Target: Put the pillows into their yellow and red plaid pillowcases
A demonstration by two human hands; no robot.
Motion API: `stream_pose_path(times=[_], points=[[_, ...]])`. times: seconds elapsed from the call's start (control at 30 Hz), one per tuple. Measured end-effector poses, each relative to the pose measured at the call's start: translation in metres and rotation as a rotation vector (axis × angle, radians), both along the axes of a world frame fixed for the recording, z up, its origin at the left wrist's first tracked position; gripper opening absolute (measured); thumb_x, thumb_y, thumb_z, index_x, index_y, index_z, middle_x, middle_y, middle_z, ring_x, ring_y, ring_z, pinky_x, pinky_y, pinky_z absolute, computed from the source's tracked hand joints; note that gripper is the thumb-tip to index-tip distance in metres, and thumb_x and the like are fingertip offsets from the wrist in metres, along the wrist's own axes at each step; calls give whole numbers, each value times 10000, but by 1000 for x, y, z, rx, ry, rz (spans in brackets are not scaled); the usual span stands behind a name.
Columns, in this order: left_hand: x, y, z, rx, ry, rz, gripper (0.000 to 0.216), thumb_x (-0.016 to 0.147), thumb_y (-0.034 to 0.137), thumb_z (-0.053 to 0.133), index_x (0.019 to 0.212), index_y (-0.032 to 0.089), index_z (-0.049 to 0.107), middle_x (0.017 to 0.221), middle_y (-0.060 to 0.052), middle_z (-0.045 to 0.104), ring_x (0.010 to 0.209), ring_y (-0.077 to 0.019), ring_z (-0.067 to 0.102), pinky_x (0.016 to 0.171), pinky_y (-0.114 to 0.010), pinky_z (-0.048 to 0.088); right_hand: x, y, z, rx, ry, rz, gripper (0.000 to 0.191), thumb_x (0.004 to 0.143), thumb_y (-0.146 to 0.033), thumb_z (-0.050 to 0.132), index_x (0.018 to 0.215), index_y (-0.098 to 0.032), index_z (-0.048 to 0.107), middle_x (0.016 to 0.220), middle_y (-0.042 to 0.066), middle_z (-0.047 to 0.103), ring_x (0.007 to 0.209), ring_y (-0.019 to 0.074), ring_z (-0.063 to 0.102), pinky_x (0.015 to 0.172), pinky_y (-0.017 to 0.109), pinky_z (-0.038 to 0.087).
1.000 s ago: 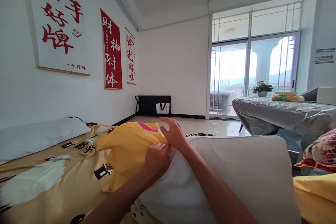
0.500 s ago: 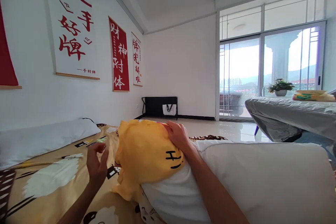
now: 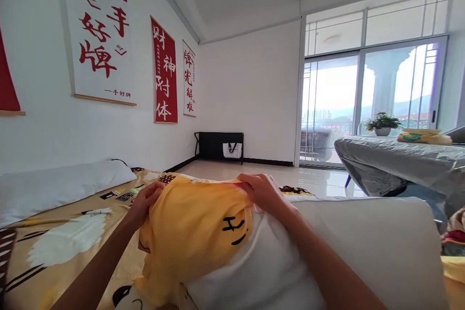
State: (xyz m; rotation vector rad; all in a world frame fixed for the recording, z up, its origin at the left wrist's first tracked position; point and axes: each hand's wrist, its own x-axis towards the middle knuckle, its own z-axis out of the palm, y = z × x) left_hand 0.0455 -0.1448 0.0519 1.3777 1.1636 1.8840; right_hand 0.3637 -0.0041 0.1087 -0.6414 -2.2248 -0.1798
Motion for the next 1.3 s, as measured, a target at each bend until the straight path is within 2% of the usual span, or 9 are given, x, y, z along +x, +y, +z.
stream_pose_path(times=[0.2,0.37,0.47,0.7,0.8,0.9,1.03,1.2,1.3], points=[[5,-18,29,218,-93,240,370,672,455,773,795,202,531,763,26,559,674,-115,526,573,-197,401,4,2,1,18,-40,55,405,948,-417,362,685,-231,606,561,-15,597,551,136,458,646,265,340],[5,-29,35,5,123,214,515,678,535,732,1072,225,617,990,-51,646,872,-209,602,693,-267,465,1,-1,1,56,-9,85,442,966,-418,330,667,-222,589,552,-3,582,543,138,457,667,281,359],[7,-32,30,-172,302,81,405,688,537,716,897,190,689,824,-32,661,764,-203,595,663,-269,445,1,2,-2,79,18,70,426,971,-425,334,711,-219,601,613,14,614,597,148,503,704,291,363],[18,-29,41,101,224,364,288,698,469,730,731,185,696,723,-9,655,693,-151,553,606,-235,407,-4,12,-2,87,-100,73,479,980,-461,299,721,-217,619,708,51,650,724,182,553,718,315,353],[24,-29,55,158,168,314,253,670,423,772,720,189,691,736,-15,673,700,-150,574,615,-236,428,-4,14,4,43,-40,114,482,969,-489,319,707,-211,614,778,62,666,771,190,577,743,323,376],[17,-35,62,246,32,110,300,666,467,771,815,219,692,887,-30,694,739,-163,601,643,-265,472,2,16,5,-50,-45,153,489,960,-516,322,718,-208,615,778,53,673,738,182,587,764,328,399],[-4,-39,52,263,-132,1,427,729,503,699,1100,306,625,1046,-34,680,735,-173,616,573,-267,470,8,13,2,-110,-101,137,524,948,-561,318,708,-211,626,731,43,675,701,183,583,769,350,400],[2,-23,27,-9,365,-32,362,661,326,766,996,212,690,1024,-96,692,917,-265,607,710,-316,491,0,7,3,-86,-145,180,501,957,-533,330,739,-210,644,736,49,684,695,180,578,778,361,398],[16,-12,14,14,514,64,303,722,316,708,1005,209,693,903,-49,685,891,-244,601,745,-304,467,-2,9,2,-56,-149,158,508,969,-516,311,712,-209,623,715,42,670,681,173,571,764,347,399]])
